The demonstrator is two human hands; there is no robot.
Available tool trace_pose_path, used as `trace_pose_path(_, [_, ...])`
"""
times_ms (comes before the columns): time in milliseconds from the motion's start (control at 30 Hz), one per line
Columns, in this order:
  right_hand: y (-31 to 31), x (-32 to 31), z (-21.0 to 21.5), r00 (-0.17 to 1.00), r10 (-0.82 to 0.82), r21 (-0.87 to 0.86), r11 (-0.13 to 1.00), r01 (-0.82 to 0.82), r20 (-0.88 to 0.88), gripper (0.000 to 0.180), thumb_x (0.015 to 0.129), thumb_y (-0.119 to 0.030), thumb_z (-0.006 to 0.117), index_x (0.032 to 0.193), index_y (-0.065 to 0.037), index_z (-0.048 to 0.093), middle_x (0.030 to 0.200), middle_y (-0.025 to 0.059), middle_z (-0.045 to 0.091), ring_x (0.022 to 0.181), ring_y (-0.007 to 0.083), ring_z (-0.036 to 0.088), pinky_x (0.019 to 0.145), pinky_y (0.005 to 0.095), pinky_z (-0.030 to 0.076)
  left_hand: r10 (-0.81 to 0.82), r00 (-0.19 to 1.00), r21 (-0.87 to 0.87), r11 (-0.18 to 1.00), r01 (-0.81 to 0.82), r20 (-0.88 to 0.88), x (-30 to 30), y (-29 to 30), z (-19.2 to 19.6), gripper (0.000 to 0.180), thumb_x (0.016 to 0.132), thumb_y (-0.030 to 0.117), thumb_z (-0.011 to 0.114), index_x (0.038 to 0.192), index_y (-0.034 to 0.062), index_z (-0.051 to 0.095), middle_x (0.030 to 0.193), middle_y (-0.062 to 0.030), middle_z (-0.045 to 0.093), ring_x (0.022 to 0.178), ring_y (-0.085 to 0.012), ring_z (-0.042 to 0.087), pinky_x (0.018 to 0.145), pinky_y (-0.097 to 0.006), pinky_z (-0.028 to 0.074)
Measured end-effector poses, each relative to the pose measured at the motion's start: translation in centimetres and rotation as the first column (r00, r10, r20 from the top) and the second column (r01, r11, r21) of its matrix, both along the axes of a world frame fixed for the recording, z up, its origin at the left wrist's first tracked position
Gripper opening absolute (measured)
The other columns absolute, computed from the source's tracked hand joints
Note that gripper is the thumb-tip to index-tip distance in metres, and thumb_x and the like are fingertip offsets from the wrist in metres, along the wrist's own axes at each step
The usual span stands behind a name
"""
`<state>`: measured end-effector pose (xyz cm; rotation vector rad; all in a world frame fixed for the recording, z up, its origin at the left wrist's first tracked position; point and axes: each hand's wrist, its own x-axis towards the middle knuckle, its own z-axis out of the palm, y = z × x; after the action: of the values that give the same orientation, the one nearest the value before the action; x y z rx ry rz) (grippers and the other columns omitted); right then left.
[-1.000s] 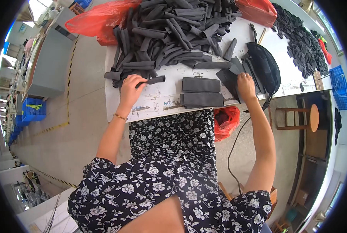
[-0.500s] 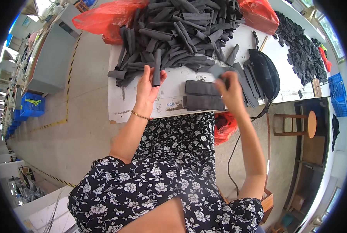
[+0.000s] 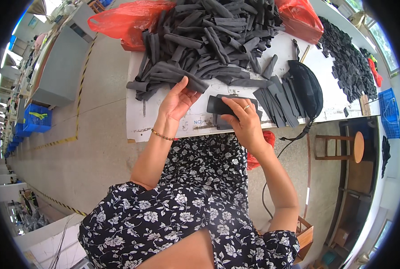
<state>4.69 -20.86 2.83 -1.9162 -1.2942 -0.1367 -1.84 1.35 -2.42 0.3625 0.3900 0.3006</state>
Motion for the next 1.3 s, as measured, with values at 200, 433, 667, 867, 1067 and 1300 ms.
trace_pose_path(200, [0.7,-0.3,2.2,0.997,-0.049,0.022,0.999,0.048,0.058,0.039,0.073,-0.004,0.074,0.111,-0.005,0.067,0.1,0.0102,0.062,0.092,0.0286,0.055,0.08,0.0363,0.046,-0.01,1.0,0.108,0.994,0.009,0.013,0.1,0.0,1.7,0.02,0.085,0.014,0.072,0.099,0.0033,0.062,0.106,-0.0149,0.067,0.101,-0.026,0.066,0.093,-0.045,0.054])
trace_pose_path(433, [1.7,0.1,3.6,0.987,-0.062,0.035,0.998,0.057,0.148,0.033,0.072,-0.003,0.073,0.105,-0.005,0.069,0.097,0.0077,0.063,0.088,0.0266,0.055,0.077,0.0353,0.047,0.025,0.998,0.157,0.987,-0.014,-0.066,0.3,-0.9,2.2,0.018,0.088,0.012,0.068,0.102,0.0016,0.063,0.104,-0.0155,0.068,0.092,-0.0232,0.069,0.082,-0.035,0.059])
trace_pose_path(667, [2.0,0.7,4.1,0.95,-0.071,-0.002,0.997,0.075,0.305,0.034,0.071,-0.005,0.074,0.104,-0.008,0.069,0.096,0.0043,0.062,0.087,0.0245,0.055,0.076,0.036,0.045,-0.019,0.998,0.22,0.975,0.033,-0.064,0.1,-1.7,2.3,0.019,0.088,0.012,0.068,0.102,0.0021,0.062,0.103,-0.0153,0.068,0.091,-0.0223,0.069,0.081,-0.034,0.059])
trace_pose_path(867, [2.3,0.5,3.8,0.851,-0.116,0.001,0.991,0.135,0.512,0.036,0.071,-0.008,0.072,0.106,-0.007,0.066,0.097,0.0023,0.061,0.09,0.0232,0.056,0.078,0.0365,0.044,0.044,0.998,0.316,0.949,-0.025,-0.052,-0.5,-3.0,4.1,0.031,0.086,0.009,0.069,0.113,0.0033,0.055,0.101,-0.0148,0.068,0.09,-0.0228,0.069,0.077,-0.035,0.06])
trace_pose_path(1067, [3.9,-1.2,3.2,0.849,-0.229,0.02,0.968,0.25,0.476,0.05,0.074,-0.011,0.073,0.122,-0.006,0.058,0.109,0.0091,0.058,0.093,0.0287,0.055,0.08,0.0412,0.043,0.216,0.973,0.519,0.824,-0.225,0.079,-0.7,-5.6,5.1,0.045,0.088,0.0,0.063,0.13,0.0038,0.045,0.106,-0.0137,0.066,0.096,-0.0241,0.066,0.085,-0.037,0.057])
trace_pose_path(1300, [5.1,-3.4,0.6,0.961,-0.213,0.082,0.976,0.202,0.177,0.04,0.078,-0.011,0.073,0.112,-0.002,0.053,0.105,0.0162,0.059,0.095,0.0356,0.053,0.082,0.0454,0.042,-0.096,0.942,0.325,0.946,-0.015,0.323,0.0,-5.0,4.5,0.027,0.098,0.018,0.053,0.12,0.0014,0.053,0.104,-0.0162,0.066,0.115,-0.0306,0.058,0.101,-0.043,0.044])
